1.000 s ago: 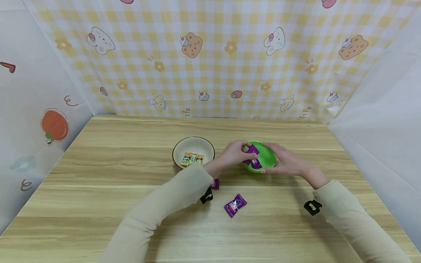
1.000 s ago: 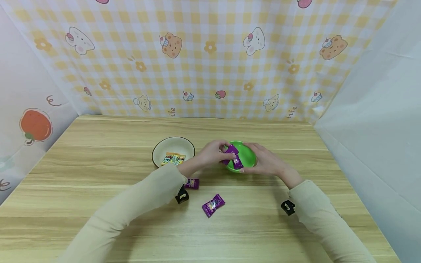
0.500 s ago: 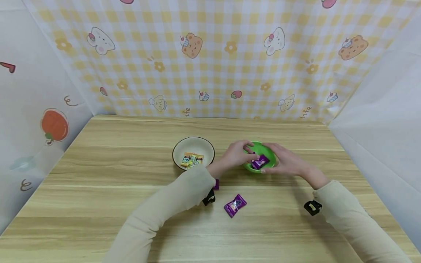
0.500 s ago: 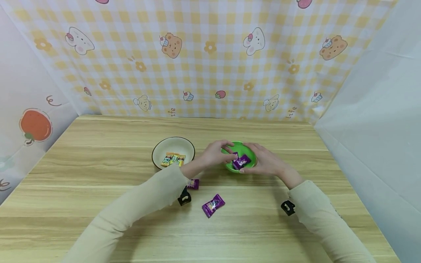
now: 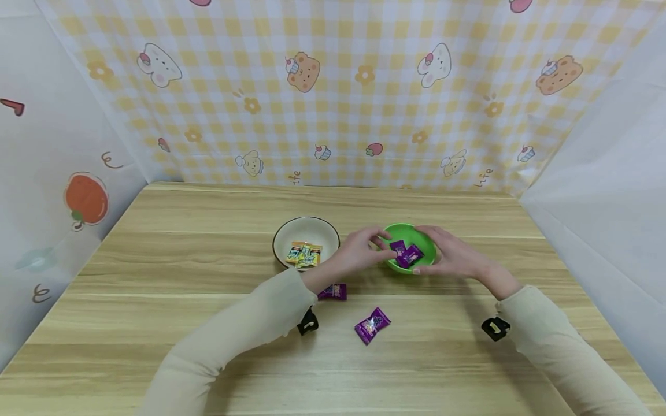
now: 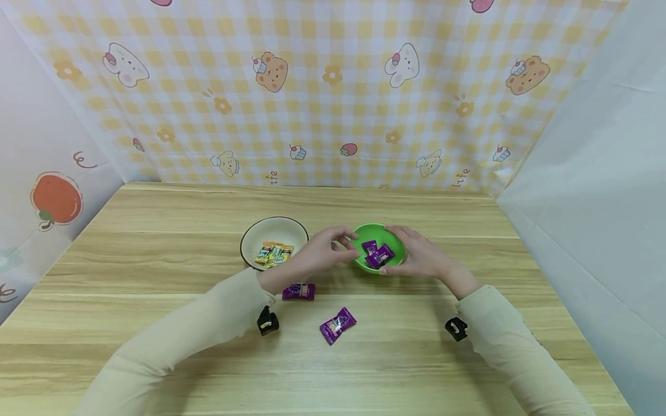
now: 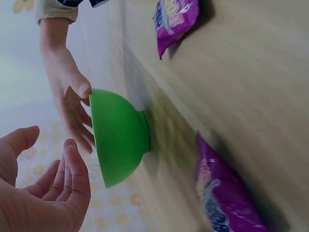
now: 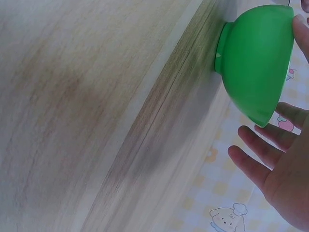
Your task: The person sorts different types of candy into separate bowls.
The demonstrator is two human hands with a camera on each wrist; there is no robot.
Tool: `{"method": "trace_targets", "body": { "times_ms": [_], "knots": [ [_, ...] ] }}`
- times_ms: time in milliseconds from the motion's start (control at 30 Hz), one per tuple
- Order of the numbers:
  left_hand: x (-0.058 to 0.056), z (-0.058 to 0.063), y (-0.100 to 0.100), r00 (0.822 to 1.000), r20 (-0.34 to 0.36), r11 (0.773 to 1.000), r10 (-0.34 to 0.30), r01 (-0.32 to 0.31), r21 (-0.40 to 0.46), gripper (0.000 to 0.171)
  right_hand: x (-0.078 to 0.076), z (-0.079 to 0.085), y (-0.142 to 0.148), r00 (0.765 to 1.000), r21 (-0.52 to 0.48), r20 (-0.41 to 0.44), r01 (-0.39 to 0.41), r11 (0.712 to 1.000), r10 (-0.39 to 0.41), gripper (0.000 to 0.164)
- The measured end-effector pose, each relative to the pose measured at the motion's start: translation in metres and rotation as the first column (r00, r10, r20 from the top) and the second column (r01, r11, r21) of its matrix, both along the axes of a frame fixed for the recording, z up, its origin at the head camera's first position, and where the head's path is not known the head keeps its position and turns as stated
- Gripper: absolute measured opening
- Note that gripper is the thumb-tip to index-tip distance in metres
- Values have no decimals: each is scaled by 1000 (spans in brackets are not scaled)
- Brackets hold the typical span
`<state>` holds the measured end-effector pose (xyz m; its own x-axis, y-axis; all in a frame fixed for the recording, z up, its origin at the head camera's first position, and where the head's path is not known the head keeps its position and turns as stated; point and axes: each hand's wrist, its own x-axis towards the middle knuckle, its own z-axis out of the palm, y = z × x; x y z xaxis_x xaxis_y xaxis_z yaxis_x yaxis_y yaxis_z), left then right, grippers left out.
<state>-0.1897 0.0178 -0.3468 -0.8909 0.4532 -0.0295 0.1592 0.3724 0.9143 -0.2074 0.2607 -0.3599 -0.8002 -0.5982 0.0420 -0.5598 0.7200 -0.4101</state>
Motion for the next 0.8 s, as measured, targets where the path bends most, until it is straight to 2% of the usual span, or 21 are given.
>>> {"method": "trace_targets", "body": {
  "times_ms": [267, 467, 533, 733, 800],
  "knots": [
    [19, -10, -11, 997, 4, 997, -81, 81, -10, 34, 0, 0, -1, 1000, 9, -12, 2, 1000, -2, 95],
    [35, -20, -20, 982, 122, 989, -146, 146, 6, 34, 0, 1, -1, 1000, 16, -23, -2, 1000, 3, 95],
    [40, -24, -23, 978, 135, 987, -161, 163, -5, 33, 0, 1, -1, 1000, 19, -24, -2, 1000, 3, 95],
    [51, -34, -26, 971, 162, 981, -176, 187, -55, 30, 1, 3, -2, 1000, 30, -17, 8, 1000, -7, 96],
    [53, -36, -26, 973, 148, 978, -178, 191, -81, 30, 1, 3, -3, 1000, 34, -16, 11, 999, -10, 96]
  ]
}}
